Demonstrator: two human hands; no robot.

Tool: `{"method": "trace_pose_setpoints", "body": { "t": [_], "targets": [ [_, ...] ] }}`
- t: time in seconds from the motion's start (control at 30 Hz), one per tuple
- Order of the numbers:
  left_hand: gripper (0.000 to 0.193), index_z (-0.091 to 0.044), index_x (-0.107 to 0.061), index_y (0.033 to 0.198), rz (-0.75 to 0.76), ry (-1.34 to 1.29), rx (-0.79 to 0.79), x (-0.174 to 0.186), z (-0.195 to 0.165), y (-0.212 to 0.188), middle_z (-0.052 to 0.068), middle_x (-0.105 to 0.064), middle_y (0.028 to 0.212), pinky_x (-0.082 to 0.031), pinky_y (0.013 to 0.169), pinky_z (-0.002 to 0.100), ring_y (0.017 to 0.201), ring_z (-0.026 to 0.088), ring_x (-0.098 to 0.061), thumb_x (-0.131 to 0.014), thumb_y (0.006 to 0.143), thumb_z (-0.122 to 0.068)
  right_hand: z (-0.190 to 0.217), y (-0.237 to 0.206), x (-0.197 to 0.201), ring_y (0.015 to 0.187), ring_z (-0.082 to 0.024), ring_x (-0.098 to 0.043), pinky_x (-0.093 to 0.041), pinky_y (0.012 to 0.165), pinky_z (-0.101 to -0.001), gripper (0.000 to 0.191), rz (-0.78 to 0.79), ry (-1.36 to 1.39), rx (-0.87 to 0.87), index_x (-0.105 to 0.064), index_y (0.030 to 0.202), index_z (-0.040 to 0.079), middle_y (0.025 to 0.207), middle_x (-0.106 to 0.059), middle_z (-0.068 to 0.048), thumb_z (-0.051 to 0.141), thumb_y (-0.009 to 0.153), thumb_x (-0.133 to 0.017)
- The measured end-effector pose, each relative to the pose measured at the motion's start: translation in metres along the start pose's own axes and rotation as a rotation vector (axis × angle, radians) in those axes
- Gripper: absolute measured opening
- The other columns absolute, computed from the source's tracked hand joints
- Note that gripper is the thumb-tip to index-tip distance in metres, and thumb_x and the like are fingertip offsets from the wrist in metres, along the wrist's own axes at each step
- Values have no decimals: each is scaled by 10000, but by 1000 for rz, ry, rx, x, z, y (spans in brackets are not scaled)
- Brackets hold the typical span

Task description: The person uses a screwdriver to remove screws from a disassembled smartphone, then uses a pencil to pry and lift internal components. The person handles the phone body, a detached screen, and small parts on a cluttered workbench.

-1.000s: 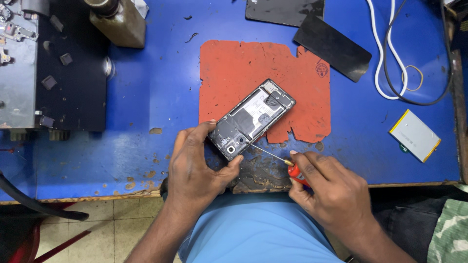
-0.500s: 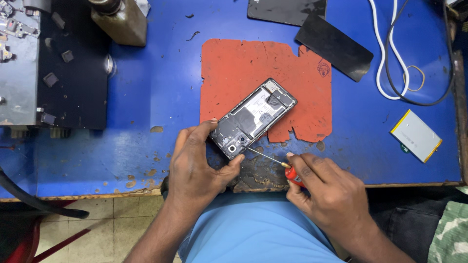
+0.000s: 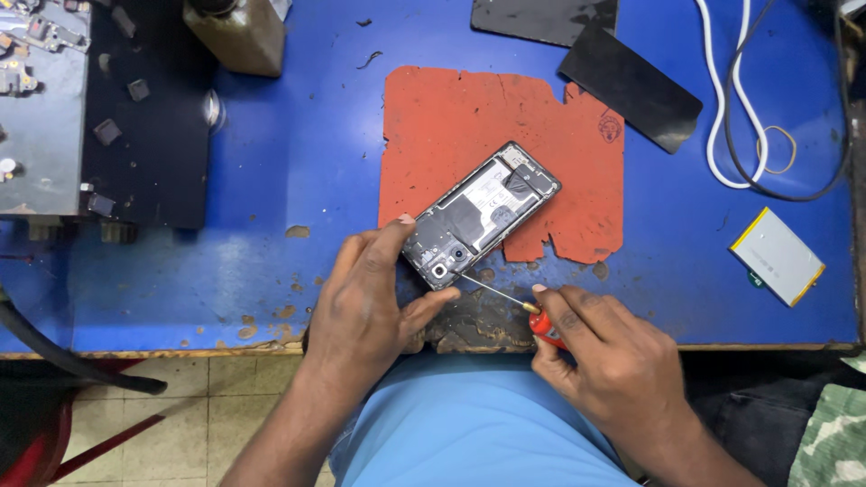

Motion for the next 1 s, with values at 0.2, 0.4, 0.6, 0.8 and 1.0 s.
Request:
{"method": "trace_pose_setpoints", "body": {
  "t": [0.2, 0.4, 0.6, 0.8, 1.0],
  "targets": [
    [829, 28, -445, 1389, 11, 3, -11, 0, 1, -2, 190, -649, 1098, -560, 782, 408, 949, 313, -630, -911, 780, -286, 3, 0, -2, 801, -235, -696, -574, 648, -363, 462, 21, 10, 6, -739, 1129, 13, 1017, -721, -95, 120, 686, -817],
    [841, 24, -425, 1402, 25, 14, -22, 0, 1, -2, 184, -645, 1094, -557, 771, 402, 947, 305, -625, -900, 789, -300, 5, 1, -4, 810, -232, -696, -575, 651, -360, 493, 33, 32, 16, -728, 1147, 17, 1034, -716, -97, 129, 676, -824],
    [843, 22, -409, 1417, 43, 18, -41, 0, 1, -2, 184, -650, 1149, -557, 816, 401, 984, 313, -618, -881, 792, -291, 10, 1, -5, 846, -240, -706, -577, 656, -362, 520, 51, 51, 22, -720, 1148, 25, 1040, -715, -92, 152, 656, -832],
    [869, 6, -392, 1430, 36, 52, -56, -1, 0, -5, 197, -644, 1260, -558, 901, 424, 1088, 339, -634, -869, 764, -282, 13, 2, -5, 856, -243, -703, -581, 669, -368, 504, 58, 59, 26, -720, 1146, 23, 1041, -714, -93, 149, 670, -830],
    [905, 13, -358, 1457, 47, 67, -74, -5, 0, -6, 225, -600, 1342, -549, 939, 449, 1116, 375, -622, -863, 767, -284, 11, 4, -6, 888, -257, -708, -580, 683, -383, 526, 102, 54, 3, -721, 1154, 69, 1058, -726, -82, 194, 655, -832]
  ]
}}
Point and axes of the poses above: each hand's wrist, its own y-axis towards the middle knuckle, its own x-axis out of the back of the hand, z = x × y, the point moved 7 cm from there along y, towards the middle knuckle
